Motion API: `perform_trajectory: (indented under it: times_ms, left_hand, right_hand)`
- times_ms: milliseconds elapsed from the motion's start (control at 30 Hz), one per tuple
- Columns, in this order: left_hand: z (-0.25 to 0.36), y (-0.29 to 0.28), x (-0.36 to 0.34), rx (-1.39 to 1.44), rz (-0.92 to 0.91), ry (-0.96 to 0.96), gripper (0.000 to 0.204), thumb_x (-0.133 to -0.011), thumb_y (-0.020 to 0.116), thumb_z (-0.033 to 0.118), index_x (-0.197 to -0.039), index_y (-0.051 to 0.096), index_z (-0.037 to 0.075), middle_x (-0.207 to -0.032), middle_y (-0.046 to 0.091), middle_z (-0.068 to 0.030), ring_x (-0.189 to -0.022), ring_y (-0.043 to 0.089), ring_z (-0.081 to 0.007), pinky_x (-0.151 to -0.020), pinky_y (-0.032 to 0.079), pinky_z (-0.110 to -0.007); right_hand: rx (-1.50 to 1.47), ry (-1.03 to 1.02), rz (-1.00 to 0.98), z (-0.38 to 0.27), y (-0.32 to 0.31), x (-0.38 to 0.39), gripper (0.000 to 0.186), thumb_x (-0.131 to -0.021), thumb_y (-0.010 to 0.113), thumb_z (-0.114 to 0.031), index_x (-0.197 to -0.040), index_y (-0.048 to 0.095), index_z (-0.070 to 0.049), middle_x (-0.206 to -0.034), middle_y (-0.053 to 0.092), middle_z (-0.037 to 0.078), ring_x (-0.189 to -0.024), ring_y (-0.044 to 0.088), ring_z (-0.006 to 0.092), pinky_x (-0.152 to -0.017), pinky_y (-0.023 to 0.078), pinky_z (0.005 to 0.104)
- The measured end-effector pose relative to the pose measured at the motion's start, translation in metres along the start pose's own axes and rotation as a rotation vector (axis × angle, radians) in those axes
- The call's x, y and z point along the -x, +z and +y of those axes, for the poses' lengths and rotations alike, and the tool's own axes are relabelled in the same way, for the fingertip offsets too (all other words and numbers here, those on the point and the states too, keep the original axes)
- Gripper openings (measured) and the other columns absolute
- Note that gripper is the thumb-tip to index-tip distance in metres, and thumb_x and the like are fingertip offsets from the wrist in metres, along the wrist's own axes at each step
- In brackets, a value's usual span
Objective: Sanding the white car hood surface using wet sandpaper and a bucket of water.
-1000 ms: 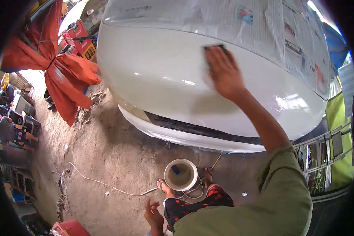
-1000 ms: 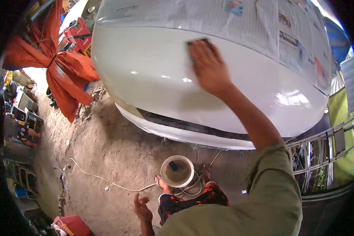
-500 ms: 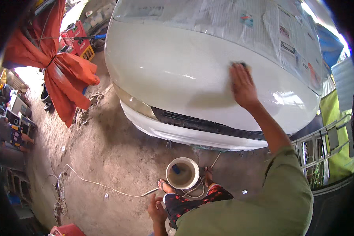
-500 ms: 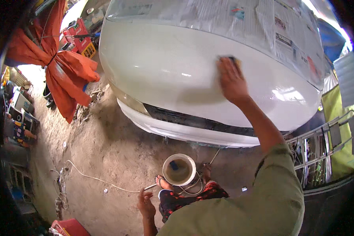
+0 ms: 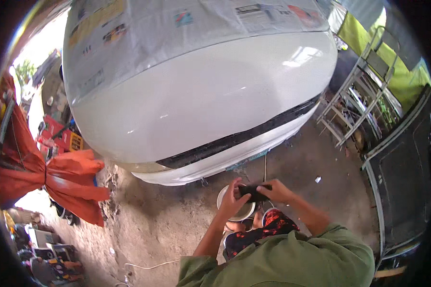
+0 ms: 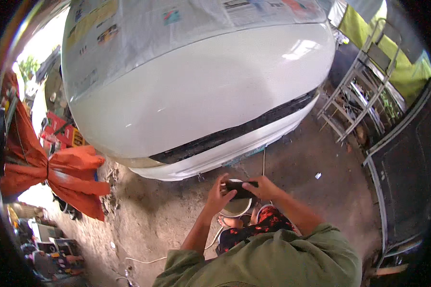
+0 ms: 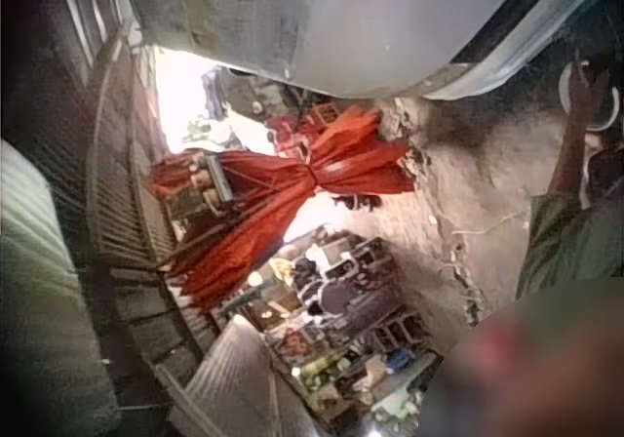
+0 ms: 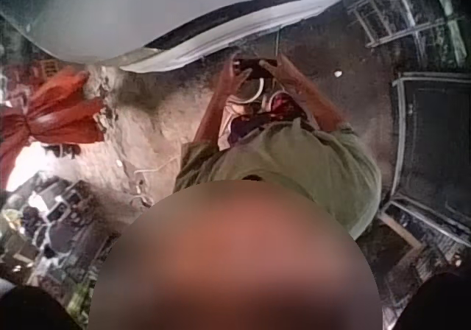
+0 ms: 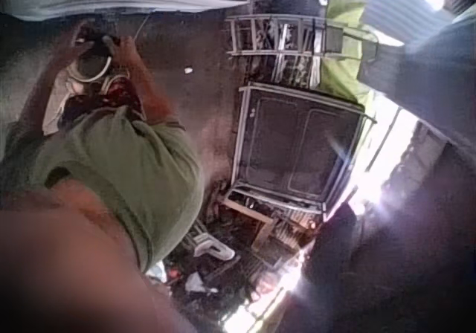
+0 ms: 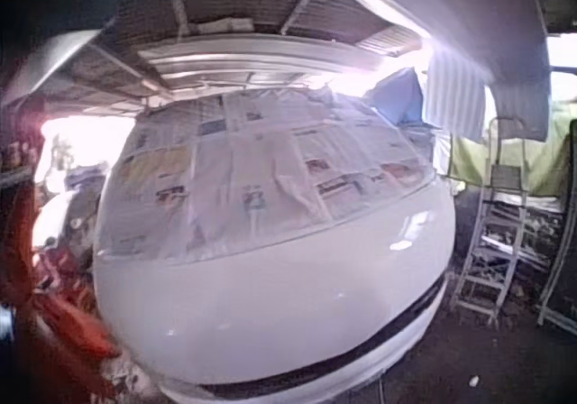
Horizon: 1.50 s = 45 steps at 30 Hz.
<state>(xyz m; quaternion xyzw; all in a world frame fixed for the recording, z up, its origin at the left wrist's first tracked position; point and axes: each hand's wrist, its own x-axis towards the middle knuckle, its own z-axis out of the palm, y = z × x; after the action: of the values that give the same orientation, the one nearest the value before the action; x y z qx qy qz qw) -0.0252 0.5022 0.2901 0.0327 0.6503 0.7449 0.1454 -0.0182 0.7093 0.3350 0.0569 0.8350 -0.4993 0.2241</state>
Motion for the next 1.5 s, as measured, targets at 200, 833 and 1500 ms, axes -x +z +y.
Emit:
perform_trajectory:
  times_ms: [200, 833, 1500]
  left_hand:
    - [-0.059, 0.012, 0.003, 0.455, -0.247, -0.584, 0.041, -0.081, 0.074, 0.009, -0.118, 0.056, 0.005, -0.1, 0.065, -0.0056, -0.093, 0.065, -0.0169, -0.09, 0.052, -0.034]
    - [-0.641, -0.1, -0.062, 0.101, -0.239, -1.084, 0.038, -0.089, 0.059, 0.0, -0.127, 0.058, 0.003, -0.111, 0.064, -0.0169, -0.087, 0.067, -0.0284, -0.07, 0.061, -0.042]
    - [-0.431, -0.003, -0.103, 0.565, -0.227, -1.077, 0.041, -0.076, 0.061, 0.006, -0.117, 0.065, 0.007, -0.107, 0.066, -0.0124, -0.089, 0.062, -0.0277, -0.067, 0.053, -0.042]
  right_hand:
    - [-0.137, 0.009, 0.016, 0.067, 0.01, 0.01, 0.041, -0.09, 0.068, -0.036, -0.099, 0.07, 0.004, -0.075, 0.069, 0.013, -0.068, 0.061, 0.0142, -0.064, 0.05, 0.0358]
    - [-0.31, 0.484, 0.396, 0.442, 0.235, -0.011, 0.026, -0.096, 0.057, -0.023, -0.103, 0.064, 0.001, -0.083, 0.067, 0.014, -0.077, 0.065, 0.0199, -0.067, 0.049, 0.0326]
    - [-0.226, 0.631, 0.587, 0.485, 0.273, 0.065, 0.035, -0.099, 0.046, -0.028, -0.106, 0.065, 0.001, -0.091, 0.068, 0.021, -0.087, 0.067, 0.0314, -0.078, 0.05, 0.037]
